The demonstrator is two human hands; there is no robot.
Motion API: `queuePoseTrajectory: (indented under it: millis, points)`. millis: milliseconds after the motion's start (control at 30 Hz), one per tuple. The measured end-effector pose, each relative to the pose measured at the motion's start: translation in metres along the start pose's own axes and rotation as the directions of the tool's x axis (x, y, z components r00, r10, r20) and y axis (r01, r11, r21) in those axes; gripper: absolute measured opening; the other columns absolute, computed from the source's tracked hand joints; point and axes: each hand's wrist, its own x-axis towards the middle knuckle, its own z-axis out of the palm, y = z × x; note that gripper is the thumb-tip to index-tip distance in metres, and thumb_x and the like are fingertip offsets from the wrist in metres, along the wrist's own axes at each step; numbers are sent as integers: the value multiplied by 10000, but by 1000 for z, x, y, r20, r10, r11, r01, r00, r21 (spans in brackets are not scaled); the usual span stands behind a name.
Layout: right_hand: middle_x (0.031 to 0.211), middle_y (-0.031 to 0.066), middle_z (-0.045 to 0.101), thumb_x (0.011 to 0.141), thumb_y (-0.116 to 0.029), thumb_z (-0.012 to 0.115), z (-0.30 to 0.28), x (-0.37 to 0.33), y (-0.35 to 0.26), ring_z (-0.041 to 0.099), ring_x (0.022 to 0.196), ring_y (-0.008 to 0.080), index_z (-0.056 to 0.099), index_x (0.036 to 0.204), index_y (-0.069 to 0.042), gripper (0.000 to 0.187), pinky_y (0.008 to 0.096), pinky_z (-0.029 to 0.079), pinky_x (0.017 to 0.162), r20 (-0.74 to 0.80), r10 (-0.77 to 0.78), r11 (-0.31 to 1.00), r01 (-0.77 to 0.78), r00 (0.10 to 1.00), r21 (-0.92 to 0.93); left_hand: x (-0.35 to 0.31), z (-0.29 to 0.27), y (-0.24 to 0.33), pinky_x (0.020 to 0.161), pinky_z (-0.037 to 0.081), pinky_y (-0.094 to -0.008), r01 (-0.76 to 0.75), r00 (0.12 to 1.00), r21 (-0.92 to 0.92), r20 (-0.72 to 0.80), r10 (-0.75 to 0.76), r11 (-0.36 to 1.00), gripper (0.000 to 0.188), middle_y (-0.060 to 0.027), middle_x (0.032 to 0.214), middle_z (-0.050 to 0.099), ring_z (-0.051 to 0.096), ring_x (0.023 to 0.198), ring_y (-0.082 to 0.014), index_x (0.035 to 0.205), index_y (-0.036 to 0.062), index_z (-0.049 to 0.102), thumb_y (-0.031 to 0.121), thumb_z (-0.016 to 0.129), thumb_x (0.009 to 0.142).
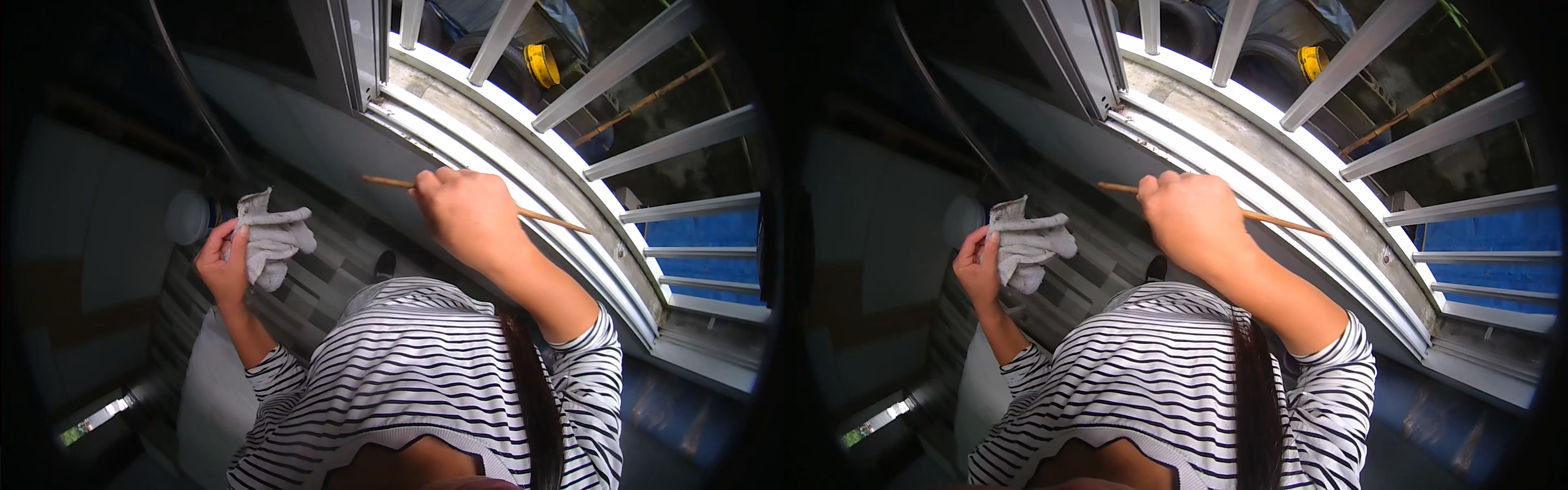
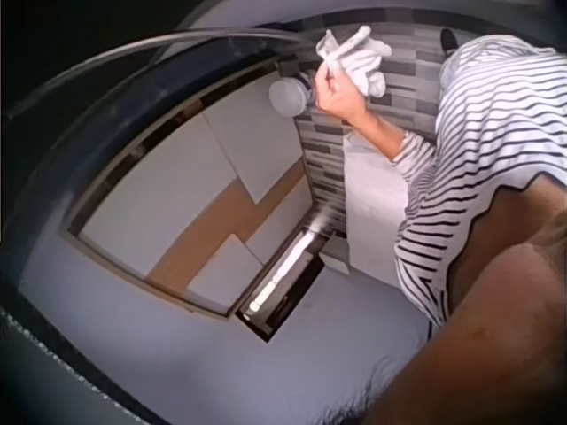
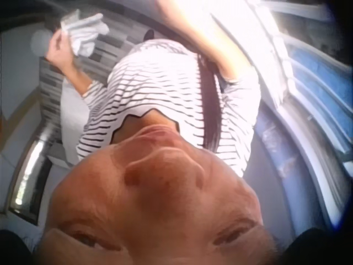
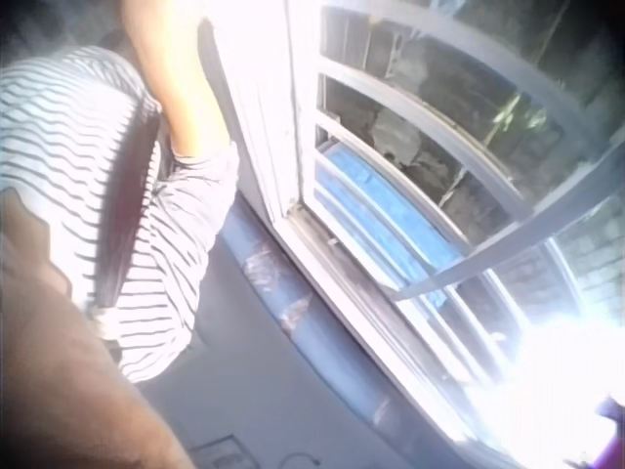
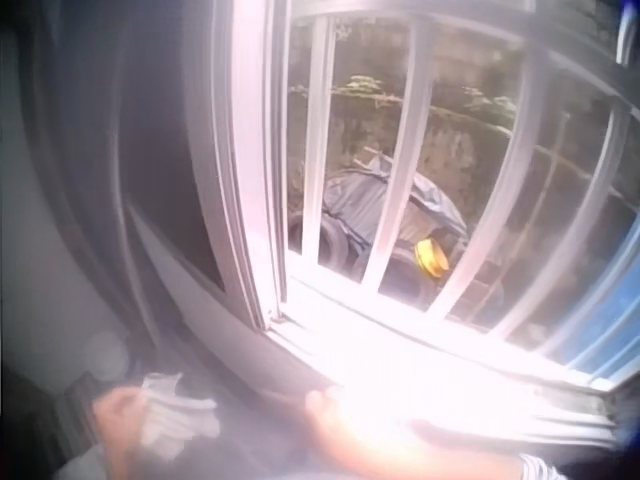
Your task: The person cleans a window frame using a white cloth and a thin wooden stick. They repeatedly wipe the frame and use the stick to scrape or dislodge debris from the grooves, then wipe the area again.
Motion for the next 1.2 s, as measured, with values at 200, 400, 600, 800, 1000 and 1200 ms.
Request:
queuePoseTrajectory:
  millis: [200,400,600,800,1000,1200]
  points:
    - [686,139,640,925,-243,596,-15,-15,30,634,611,340,592,784,-57,233,429,511,566,-117,211,976,-216,970,-32,-6,-13,-11,653,422,-177,-9,1000,75,-26,11,997,152,18,820,630,521,720,-31,989,-35,698,28,724,853]
    - [673,165,660,811,-112,604,-23,-14,38,677,665,340,655,753,-40,105,432,532,603,49,246,966,-241,968,-92,-5,-11,-9,695,441,-182,11,1000,24,28,-12,1000,165,2,862,650,548,751,-40,1014,-36,694,33,717,866]
    - [703,185,674,764,-64,603,-4,22,28,691,695,338,671,758,-22,80,432,548,636,52,204,979,-204,978,-19,0,-2,-6,673,435,-179,-20,997,10,68,20,1000,168,11,842,645,543,738,-35,1009,-37,695,29,724,858]
    - [650,197,628,946,-225,561,4,19,18,636,639,392,620,791,-16,267,471,518,612,-79,225,961,-208,971,185,0,1,-5,629,418,-182,-61,997,29,42,60,998,146,21,797,631,506,692,-31,974,-37,700,13,728,839]
    - [619,183,617,947,-213,552,-8,6,16,633,612,389,589,798,-14,251,475,516,572,-173,204,952,-154,964,263,2,-1,-6,651,432,-179,-87,994,89,70,80,992,156,19,815,637,532,714,-31,988,-41,698,18,729,847]
    - [704,205,638,887,-104,546,-36,-11,57,642,676,392,562,823,6,128,483,517,621,-253,345,938,-343,904,52,1,0,-9,644,426,-174,-73,996,80,50,69,994,153,24,814,631,525,710,-27,985,-39,697,18,729,847]
